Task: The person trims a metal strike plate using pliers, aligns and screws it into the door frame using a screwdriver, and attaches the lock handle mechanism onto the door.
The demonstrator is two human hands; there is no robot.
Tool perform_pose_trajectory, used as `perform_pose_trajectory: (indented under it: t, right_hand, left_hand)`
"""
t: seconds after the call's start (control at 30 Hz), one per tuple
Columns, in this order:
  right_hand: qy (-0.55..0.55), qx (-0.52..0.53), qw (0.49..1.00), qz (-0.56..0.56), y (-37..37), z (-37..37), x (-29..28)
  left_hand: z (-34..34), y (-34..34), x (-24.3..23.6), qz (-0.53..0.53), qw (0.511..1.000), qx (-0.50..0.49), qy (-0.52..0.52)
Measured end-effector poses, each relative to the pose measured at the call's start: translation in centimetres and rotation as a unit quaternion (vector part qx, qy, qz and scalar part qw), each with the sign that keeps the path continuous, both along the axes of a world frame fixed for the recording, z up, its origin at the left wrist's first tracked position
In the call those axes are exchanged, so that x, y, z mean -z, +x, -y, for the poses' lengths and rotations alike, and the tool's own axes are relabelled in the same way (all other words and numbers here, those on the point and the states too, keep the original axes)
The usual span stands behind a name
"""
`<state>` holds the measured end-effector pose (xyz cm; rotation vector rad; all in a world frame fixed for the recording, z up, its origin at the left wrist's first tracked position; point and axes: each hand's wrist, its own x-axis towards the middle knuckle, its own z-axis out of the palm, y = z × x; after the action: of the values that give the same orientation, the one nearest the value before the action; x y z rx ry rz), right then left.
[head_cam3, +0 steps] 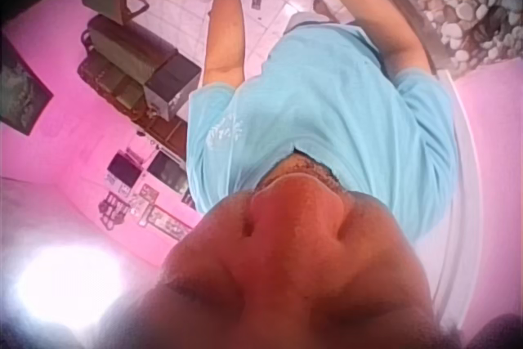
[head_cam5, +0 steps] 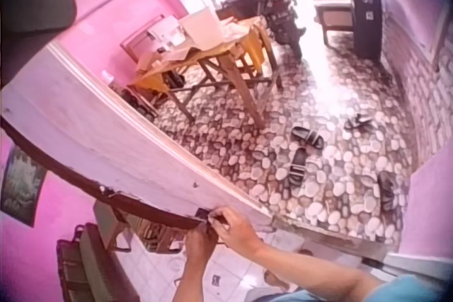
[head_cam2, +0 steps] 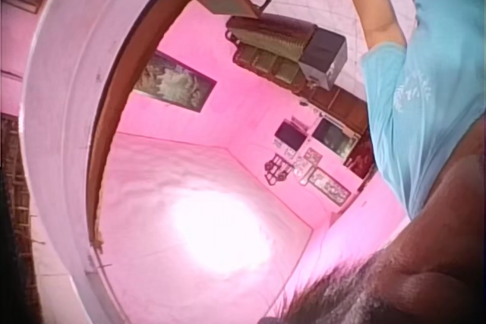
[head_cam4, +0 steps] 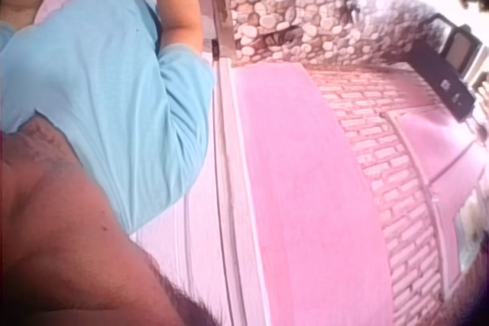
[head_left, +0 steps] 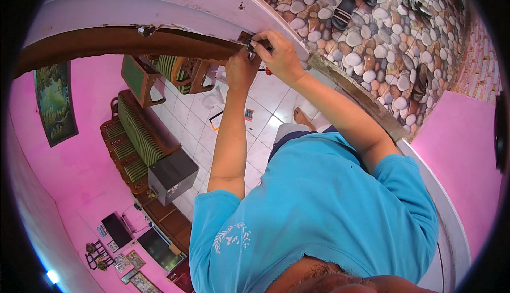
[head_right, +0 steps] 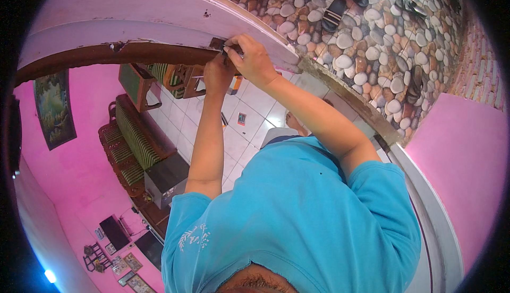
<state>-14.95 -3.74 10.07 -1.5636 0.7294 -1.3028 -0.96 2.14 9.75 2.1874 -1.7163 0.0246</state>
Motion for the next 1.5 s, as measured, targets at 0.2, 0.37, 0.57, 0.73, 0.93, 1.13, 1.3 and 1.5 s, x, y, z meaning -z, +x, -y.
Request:
perform_pose_trajectory:
  t: [0.2,0.37,0.57,0.73,0.93,1.13,1.3,1.5]
  right_hand:
    - [-0.006,0.009,1.0,-0.008,0.2,0.1,0.1]
    - [-0.01,0.018,0.999,-0.029,0.3,-0.1,0.0]
    - [-0.022,0.018,0.999,-0.022,0.4,0.0,0.1]
    - [-0.014,0.027,0.999,-0.029,0.5,-0.3,-0.7]
    - [-0.025,0.023,0.999,-0.031,0.4,-0.2,-0.4]
    - [-0.022,0.015,0.999,-0.044,0.2,-0.2,-0.5]
    - [-0.027,0.018,0.998,-0.044,0.3,-0.1,-0.5]
    - [-0.032,0.015,0.996,-0.077,0.1,0.0,-0.8]
  left_hand:
    - [0.0,-0.2,-0.2,-0.002,1.0,0.001,0.004]
    - [0.0,-0.4,-0.5,-0.013,1.0,0.002,-0.004]
    - [0.0,-0.2,-0.2,-0.013,1.0,-0.001,-0.004]
    - [-0.2,-0.1,-0.1,-0.008,1.0,-0.002,-0.008]
    - [0.0,-0.2,-0.2,-0.015,1.0,0.002,-0.008]
    - [0.0,-0.3,-0.2,-0.011,1.0,-0.003,0.0]
    - [0.0,0.4,0.4,-0.029,1.0,0.0,0.001]
    - [0.1,0.1,0.3,-0.024,1.0,0.006,-0.013]
